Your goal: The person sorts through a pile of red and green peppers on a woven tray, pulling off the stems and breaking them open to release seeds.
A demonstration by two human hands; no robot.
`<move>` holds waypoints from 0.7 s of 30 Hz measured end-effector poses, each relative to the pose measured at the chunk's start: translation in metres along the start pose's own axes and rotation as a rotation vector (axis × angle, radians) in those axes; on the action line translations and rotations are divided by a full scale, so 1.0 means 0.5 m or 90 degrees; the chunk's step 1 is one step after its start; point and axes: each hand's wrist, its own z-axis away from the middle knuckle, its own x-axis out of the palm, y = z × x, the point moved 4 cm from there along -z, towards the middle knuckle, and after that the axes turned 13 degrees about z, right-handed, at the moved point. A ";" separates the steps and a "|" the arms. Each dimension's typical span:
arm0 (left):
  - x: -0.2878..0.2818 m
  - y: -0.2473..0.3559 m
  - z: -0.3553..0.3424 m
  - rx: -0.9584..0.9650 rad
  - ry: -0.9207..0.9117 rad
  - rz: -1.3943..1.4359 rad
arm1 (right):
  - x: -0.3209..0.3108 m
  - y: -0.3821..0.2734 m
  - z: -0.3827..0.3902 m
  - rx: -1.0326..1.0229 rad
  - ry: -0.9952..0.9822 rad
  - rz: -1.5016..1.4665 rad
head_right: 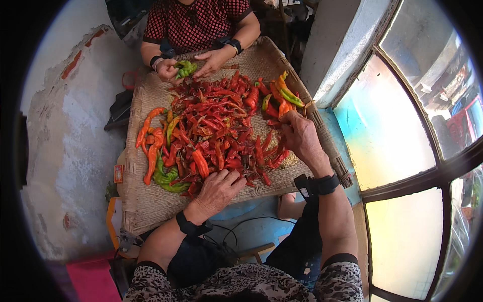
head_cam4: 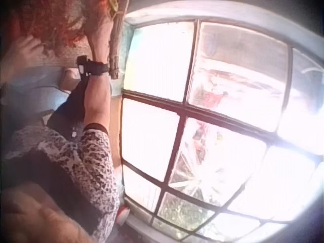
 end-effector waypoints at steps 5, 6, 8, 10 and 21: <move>0.015 -0.017 -0.005 -0.004 -0.013 0.043 | -0.022 0.102 0.004 0.179 0.054 -0.052; 0.012 -0.016 -0.001 0.004 0.007 0.037 | -0.020 0.113 0.006 0.185 0.050 -0.040; 0.001 -0.015 0.000 0.007 0.025 0.034 | -0.009 0.132 0.006 0.183 0.071 -0.034; 0.008 -0.008 -0.001 0.014 0.026 0.050 | -0.013 0.145 0.014 0.171 0.092 0.018; -0.011 -0.007 -0.004 0.037 0.062 0.091 | -0.038 0.146 0.022 0.161 0.010 0.060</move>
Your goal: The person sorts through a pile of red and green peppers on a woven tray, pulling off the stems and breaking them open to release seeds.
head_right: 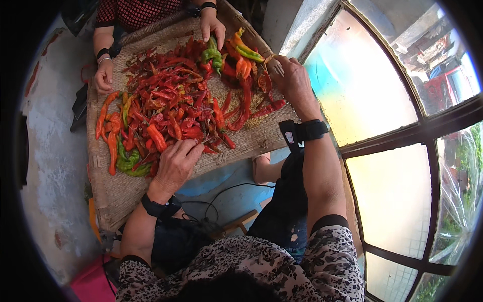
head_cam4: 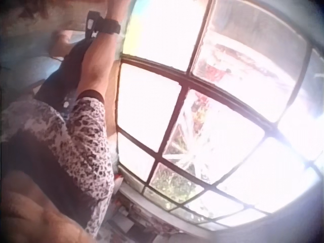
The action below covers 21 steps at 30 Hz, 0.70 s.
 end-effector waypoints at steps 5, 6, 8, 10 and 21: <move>0.010 -0.011 0.007 0.002 -0.016 -0.047 | 0.068 -0.081 0.031 -0.170 -0.145 0.039; 0.012 -0.008 0.008 0.006 -0.019 -0.043 | 0.100 -0.088 0.046 -0.214 -0.203 0.069; 0.010 -0.007 0.006 -0.012 -0.008 -0.025 | 0.145 -0.089 0.059 -0.205 -0.272 0.232; 0.013 -0.008 0.008 -0.006 -0.004 -0.020 | 0.161 -0.094 0.056 -0.183 -0.252 0.229; 0.015 -0.019 0.012 -0.029 -0.025 -0.025 | 0.100 -0.105 0.030 -0.126 -0.040 0.118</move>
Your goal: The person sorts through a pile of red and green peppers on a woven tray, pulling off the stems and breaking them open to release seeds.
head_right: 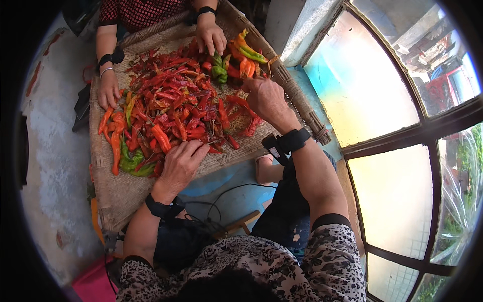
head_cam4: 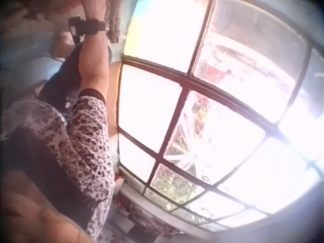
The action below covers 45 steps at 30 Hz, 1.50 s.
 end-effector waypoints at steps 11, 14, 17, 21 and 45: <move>0.013 0.005 0.005 0.010 -0.012 -0.025 | -0.044 0.050 0.019 0.034 -0.069 0.065; 0.008 0.013 0.013 0.009 -0.009 -0.028 | -0.056 0.048 0.015 0.013 -0.015 -0.065; 0.005 0.008 0.009 0.013 0.004 -0.029 | -0.076 0.064 0.009 0.062 0.004 0.012; 0.007 0.008 0.004 0.007 -0.002 -0.020 | -0.086 0.032 0.016 0.030 0.127 0.186; 0.000 0.010 -0.004 0.014 -0.023 -0.014 | -0.076 -0.032 0.008 -0.076 -0.081 -0.199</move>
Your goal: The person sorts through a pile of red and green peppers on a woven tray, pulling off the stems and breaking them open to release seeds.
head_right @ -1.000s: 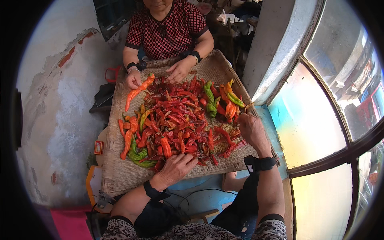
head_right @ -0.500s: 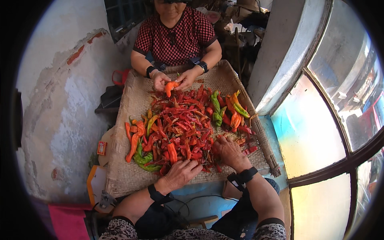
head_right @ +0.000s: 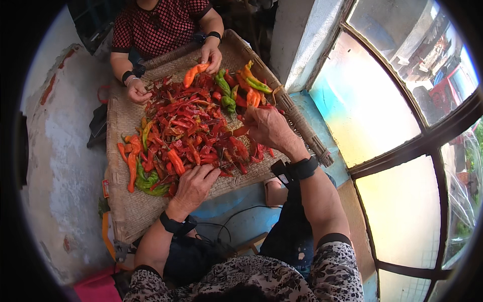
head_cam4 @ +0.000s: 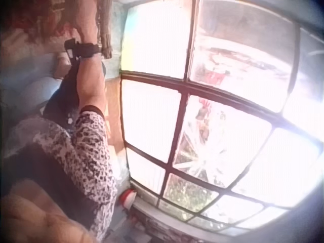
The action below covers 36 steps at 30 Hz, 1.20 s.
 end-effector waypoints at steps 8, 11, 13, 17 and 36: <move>-0.037 0.009 -0.007 -0.145 0.174 0.298 | 0.043 -0.096 0.005 -0.117 -0.017 -0.137; -0.050 -0.013 -0.010 -0.273 0.265 0.445 | 0.064 -0.168 0.015 -0.154 -0.090 -0.131; -0.049 -0.030 -0.009 -0.265 0.221 0.431 | 0.088 -0.200 0.023 -0.238 -0.067 -0.159; -0.041 -0.059 -0.004 -0.301 0.219 0.456 | 0.073 -0.204 0.016 -0.259 -0.077 -0.228; -0.058 -0.056 0.012 -0.261 0.357 0.644 | 0.087 0.064 0.035 0.136 -0.296 0.366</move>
